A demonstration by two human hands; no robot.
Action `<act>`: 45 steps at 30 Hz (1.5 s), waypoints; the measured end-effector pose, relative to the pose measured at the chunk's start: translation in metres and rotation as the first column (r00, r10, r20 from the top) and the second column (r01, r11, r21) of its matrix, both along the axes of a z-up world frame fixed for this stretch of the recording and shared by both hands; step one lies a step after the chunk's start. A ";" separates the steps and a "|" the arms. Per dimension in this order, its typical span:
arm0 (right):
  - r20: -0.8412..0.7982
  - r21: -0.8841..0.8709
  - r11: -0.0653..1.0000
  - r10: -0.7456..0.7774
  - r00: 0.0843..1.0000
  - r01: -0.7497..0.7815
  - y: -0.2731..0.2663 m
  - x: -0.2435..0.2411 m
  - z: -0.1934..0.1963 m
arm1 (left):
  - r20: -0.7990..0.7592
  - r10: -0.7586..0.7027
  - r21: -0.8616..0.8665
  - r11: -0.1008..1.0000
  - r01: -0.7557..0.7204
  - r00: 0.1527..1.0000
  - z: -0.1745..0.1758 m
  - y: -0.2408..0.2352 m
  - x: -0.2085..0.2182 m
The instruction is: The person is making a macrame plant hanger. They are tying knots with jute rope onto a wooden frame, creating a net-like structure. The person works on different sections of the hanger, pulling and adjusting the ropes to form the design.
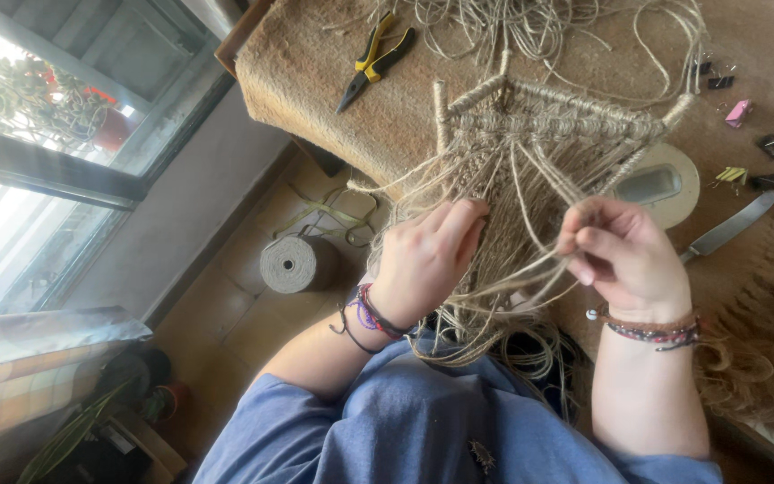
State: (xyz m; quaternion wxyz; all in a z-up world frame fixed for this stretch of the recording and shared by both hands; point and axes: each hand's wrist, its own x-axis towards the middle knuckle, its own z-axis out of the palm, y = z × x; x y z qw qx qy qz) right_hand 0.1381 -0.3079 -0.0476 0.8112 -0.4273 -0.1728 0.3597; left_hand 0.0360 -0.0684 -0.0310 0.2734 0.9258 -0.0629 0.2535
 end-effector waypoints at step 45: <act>0.087 0.062 0.958 -0.284 0.955 0.279 0.028 -0.004 0.003 | 0.007 -0.032 -0.370 0.929 0.033 0.999 -0.033 -0.009 -0.008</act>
